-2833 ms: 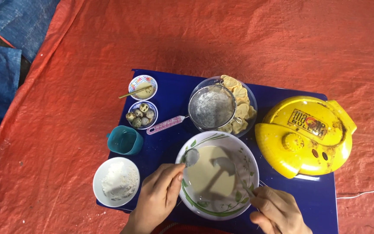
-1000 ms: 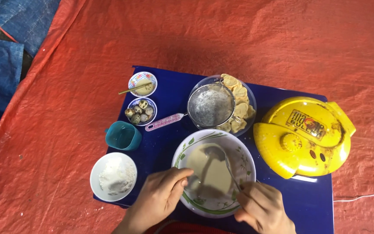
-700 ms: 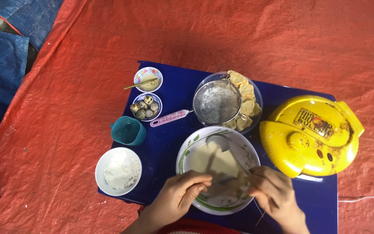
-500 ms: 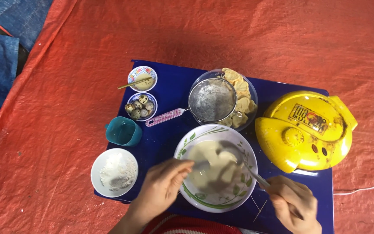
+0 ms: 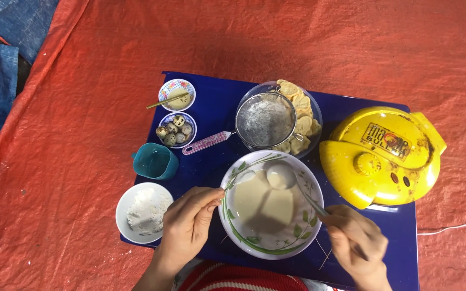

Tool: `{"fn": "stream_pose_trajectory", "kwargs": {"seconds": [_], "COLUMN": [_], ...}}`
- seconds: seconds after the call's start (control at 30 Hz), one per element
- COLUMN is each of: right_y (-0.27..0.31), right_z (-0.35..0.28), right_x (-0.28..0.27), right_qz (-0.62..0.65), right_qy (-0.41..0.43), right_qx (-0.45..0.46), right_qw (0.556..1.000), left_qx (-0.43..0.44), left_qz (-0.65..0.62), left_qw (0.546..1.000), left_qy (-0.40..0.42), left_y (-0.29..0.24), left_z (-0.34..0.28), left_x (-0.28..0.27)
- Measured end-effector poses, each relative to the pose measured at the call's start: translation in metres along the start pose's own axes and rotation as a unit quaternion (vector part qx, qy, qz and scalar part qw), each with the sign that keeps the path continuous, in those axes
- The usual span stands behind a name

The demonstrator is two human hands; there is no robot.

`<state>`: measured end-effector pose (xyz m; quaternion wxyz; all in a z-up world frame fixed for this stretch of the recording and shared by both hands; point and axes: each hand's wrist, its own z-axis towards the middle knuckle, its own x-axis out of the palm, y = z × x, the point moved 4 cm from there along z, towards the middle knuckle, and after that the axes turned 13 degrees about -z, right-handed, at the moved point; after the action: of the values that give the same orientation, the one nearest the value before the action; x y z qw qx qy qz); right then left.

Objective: The person mixes liquid ingredients in a bowl with a spoon, handles quail eggs, and sifts dry ingredients into the bowl using a mesh sifter.

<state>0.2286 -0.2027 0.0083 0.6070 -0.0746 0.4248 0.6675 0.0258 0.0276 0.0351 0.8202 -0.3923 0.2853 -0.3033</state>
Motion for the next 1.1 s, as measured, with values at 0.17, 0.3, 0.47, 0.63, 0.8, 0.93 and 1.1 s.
{"fn": "stream_pose_trajectory", "kwargs": {"seconds": [0.17, 0.3, 0.47, 0.63, 0.8, 0.93, 1.1], "right_y": [0.007, 0.005, 0.018, 0.025, 0.01, 0.013, 0.02], "right_z": [0.009, 0.002, 0.008, 0.009, -0.004, 0.006, 0.003], "right_x": [0.018, 0.014, -0.003, 0.001, 0.022, 0.017, 0.001], "right_qz": [0.003, 0.016, 0.039, 0.092, 0.089, 0.04, 0.012], "right_qy": [0.034, 0.041, 0.063, 0.07, 0.042, 0.022, 0.023], "right_qx": [-0.062, -0.014, 0.043, 0.053, -0.023, -0.075, -0.069], "right_qw": [0.998, 0.999, 0.996, 0.992, 0.995, 0.996, 0.997], "left_qx": [0.017, 0.002, 0.007, 0.009, 0.018, 0.027, 0.024], "left_qz": [0.017, 0.002, 0.001, 0.002, 0.022, 0.035, 0.027], "left_qw": [1.0, 1.0, 1.0, 1.0, 1.0, 0.999, 0.999], "left_qy": [0.006, 0.005, 0.001, -0.004, -0.01, -0.011, -0.004], "left_y": [-0.001, 0.004, 0.007, 0.011, 0.012, 0.012, 0.016], "left_z": [-0.003, -0.007, -0.005, -0.007, -0.009, -0.01, -0.013], "left_x": [0.0, 0.0, 0.004, 0.008, 0.007, 0.005, 0.009]}}
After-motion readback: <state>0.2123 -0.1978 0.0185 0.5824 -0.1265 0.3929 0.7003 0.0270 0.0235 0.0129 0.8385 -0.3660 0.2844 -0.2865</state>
